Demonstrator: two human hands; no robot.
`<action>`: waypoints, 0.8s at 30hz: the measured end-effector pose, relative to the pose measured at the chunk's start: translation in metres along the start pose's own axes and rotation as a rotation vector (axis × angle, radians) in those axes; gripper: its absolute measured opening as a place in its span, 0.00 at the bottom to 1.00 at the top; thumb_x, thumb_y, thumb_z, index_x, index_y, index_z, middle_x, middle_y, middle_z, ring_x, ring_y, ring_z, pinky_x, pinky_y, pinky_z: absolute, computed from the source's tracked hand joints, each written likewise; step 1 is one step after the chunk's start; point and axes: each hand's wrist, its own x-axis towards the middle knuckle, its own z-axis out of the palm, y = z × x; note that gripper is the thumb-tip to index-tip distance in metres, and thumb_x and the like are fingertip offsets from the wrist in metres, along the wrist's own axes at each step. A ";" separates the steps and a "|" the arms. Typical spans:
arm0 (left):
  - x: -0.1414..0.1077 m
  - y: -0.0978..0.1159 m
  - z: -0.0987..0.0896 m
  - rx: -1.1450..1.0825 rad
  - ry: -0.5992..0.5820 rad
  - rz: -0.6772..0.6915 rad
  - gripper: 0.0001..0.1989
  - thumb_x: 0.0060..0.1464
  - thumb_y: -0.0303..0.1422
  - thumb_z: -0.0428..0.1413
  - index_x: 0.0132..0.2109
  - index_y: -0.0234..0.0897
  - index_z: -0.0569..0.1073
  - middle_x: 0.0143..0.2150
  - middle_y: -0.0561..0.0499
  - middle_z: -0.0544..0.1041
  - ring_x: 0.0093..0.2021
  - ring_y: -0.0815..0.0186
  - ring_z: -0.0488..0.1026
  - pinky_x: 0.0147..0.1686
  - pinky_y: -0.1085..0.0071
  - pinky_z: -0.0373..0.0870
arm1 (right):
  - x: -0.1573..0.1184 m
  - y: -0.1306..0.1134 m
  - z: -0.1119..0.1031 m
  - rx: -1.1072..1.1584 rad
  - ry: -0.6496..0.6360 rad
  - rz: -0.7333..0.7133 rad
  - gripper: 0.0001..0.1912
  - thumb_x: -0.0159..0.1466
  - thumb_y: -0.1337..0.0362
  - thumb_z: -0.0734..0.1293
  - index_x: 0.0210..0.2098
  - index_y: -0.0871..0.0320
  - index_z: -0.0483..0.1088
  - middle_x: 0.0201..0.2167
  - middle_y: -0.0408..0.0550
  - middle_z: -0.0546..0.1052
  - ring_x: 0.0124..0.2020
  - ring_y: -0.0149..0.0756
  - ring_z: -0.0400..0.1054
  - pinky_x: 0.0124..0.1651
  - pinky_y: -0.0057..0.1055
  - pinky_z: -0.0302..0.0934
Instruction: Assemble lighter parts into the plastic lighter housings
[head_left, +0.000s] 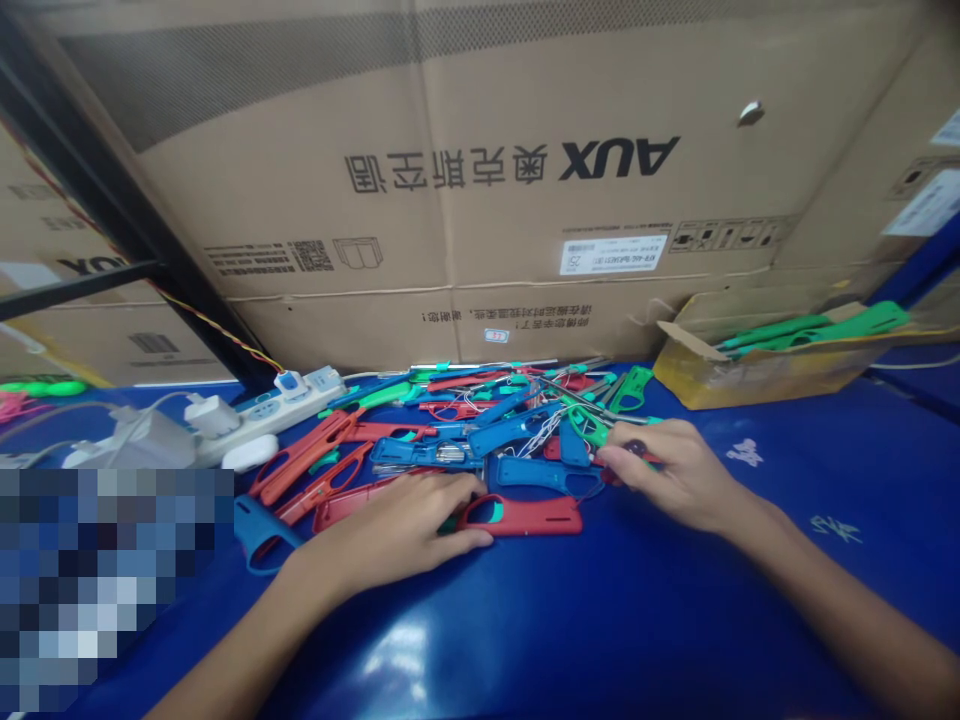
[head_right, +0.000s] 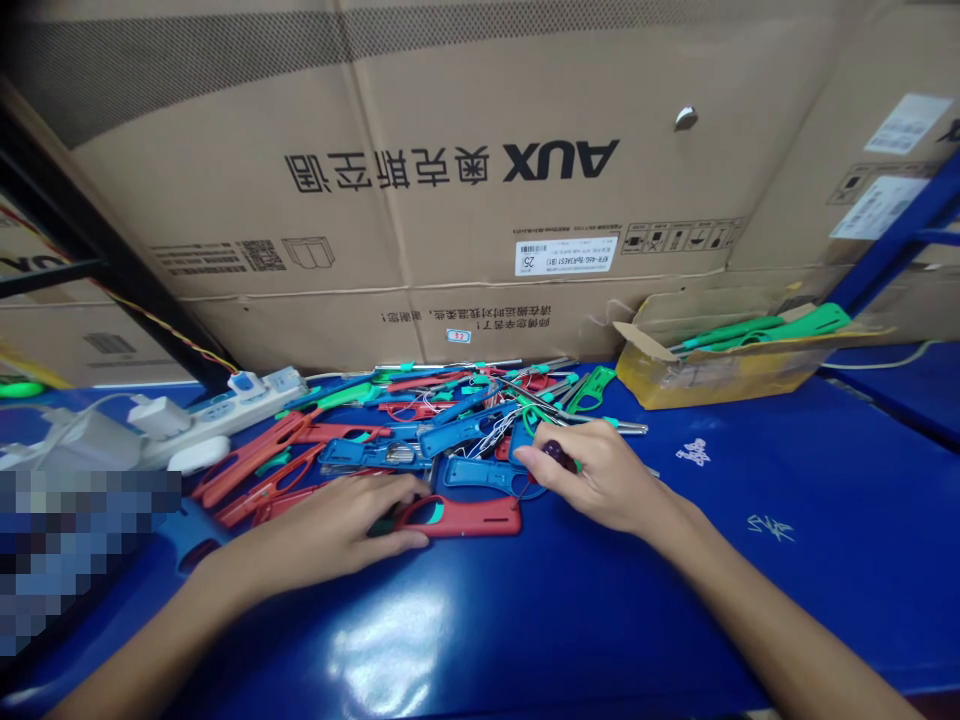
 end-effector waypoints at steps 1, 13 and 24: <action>0.000 0.000 0.000 -0.001 0.000 0.000 0.16 0.65 0.46 0.53 0.53 0.43 0.70 0.45 0.50 0.77 0.43 0.60 0.74 0.40 0.67 0.64 | 0.000 0.000 0.000 -0.001 0.001 -0.002 0.19 0.72 0.58 0.60 0.26 0.56 0.69 0.19 0.38 0.71 0.19 0.24 0.64 0.25 0.24 0.56; 0.000 0.000 0.000 -0.002 -0.006 0.002 0.16 0.65 0.46 0.53 0.54 0.44 0.69 0.47 0.50 0.76 0.44 0.60 0.74 0.41 0.67 0.64 | 0.002 -0.001 0.000 0.010 0.000 0.003 0.17 0.72 0.59 0.60 0.27 0.56 0.68 0.19 0.37 0.71 0.19 0.23 0.64 0.25 0.23 0.56; -0.001 0.001 0.000 -0.019 0.002 -0.002 0.16 0.65 0.46 0.53 0.53 0.44 0.70 0.46 0.50 0.77 0.44 0.60 0.74 0.41 0.68 0.64 | 0.004 -0.003 0.003 -0.030 -0.079 -0.012 0.22 0.73 0.56 0.57 0.24 0.56 0.65 0.19 0.39 0.67 0.20 0.26 0.60 0.26 0.28 0.54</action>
